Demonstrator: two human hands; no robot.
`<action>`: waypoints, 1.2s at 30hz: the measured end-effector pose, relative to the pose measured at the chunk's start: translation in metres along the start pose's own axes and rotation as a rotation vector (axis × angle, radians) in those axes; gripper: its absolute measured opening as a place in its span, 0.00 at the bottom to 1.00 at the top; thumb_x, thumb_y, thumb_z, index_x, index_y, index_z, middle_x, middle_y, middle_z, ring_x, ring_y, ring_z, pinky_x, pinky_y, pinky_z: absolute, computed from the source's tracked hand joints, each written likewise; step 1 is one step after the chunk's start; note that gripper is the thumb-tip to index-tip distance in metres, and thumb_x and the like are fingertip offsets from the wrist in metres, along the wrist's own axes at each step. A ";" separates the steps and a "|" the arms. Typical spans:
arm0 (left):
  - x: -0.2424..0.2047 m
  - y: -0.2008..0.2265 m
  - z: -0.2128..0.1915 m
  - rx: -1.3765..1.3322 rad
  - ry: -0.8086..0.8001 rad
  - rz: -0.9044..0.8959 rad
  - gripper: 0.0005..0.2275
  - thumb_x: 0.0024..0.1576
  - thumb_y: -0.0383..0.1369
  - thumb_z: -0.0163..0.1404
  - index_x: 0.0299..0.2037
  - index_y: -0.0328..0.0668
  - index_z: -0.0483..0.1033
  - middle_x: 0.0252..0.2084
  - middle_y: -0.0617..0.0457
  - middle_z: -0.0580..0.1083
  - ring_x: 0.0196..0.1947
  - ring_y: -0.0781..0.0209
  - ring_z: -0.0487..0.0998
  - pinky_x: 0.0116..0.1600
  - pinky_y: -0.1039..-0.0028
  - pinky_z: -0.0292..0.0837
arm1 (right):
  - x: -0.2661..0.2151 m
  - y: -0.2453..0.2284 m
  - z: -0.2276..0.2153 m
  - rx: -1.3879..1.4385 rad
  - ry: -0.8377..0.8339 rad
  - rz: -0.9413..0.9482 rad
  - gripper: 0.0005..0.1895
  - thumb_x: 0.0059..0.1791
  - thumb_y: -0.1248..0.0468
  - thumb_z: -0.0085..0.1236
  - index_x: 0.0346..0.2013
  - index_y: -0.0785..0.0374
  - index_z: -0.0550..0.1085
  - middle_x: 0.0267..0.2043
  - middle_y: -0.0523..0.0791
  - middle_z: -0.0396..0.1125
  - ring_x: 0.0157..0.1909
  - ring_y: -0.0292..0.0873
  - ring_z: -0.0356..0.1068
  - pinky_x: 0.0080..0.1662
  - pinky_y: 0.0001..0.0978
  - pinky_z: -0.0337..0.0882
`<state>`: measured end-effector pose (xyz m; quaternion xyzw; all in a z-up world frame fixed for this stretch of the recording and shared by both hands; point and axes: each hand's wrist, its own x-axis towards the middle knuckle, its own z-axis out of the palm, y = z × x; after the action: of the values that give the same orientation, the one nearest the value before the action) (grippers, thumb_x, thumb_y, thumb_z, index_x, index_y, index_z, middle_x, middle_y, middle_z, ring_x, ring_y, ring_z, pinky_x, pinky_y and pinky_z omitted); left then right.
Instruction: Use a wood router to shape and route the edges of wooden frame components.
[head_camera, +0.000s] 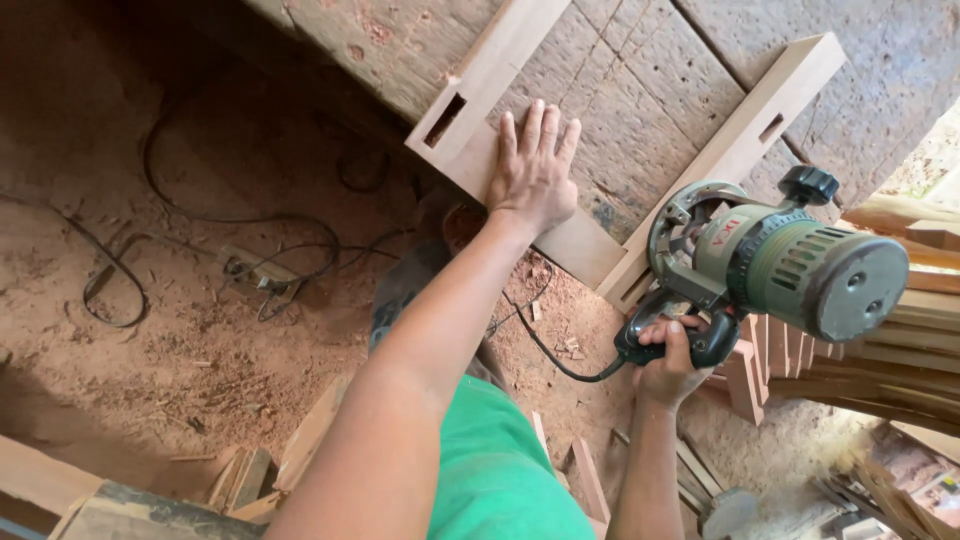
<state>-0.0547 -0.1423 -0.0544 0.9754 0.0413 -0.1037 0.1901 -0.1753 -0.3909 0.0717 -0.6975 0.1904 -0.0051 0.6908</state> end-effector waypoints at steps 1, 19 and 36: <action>-0.001 0.001 -0.001 0.003 0.003 0.004 0.31 0.56 0.41 0.38 0.74 0.47 0.53 0.76 0.42 0.53 0.77 0.43 0.46 0.74 0.34 0.32 | 0.008 0.017 -0.013 0.005 0.002 -0.003 0.07 0.52 0.71 0.48 0.44 0.58 0.69 0.25 0.41 0.62 0.27 0.37 0.63 0.36 0.27 0.70; -0.002 0.002 -0.001 -0.020 0.011 -0.007 0.33 0.50 0.37 0.39 0.72 0.46 0.60 0.73 0.39 0.57 0.76 0.37 0.47 0.71 0.36 0.38 | 0.075 0.042 -0.026 -0.010 0.124 -0.206 0.10 0.50 0.75 0.53 0.46 0.67 0.69 0.16 0.49 0.57 0.17 0.49 0.66 0.30 0.42 0.73; -0.001 0.004 -0.011 -0.031 -0.040 -0.015 0.32 0.52 0.38 0.37 0.72 0.45 0.59 0.73 0.39 0.56 0.76 0.37 0.46 0.70 0.40 0.37 | 0.132 0.022 -0.004 -0.032 0.115 -0.232 0.07 0.50 0.74 0.54 0.43 0.65 0.70 0.15 0.50 0.57 0.16 0.49 0.65 0.27 0.40 0.71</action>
<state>-0.0532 -0.1413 -0.0425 0.9697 0.0463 -0.1241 0.2053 -0.0595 -0.4302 0.0163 -0.7244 0.1480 -0.1218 0.6622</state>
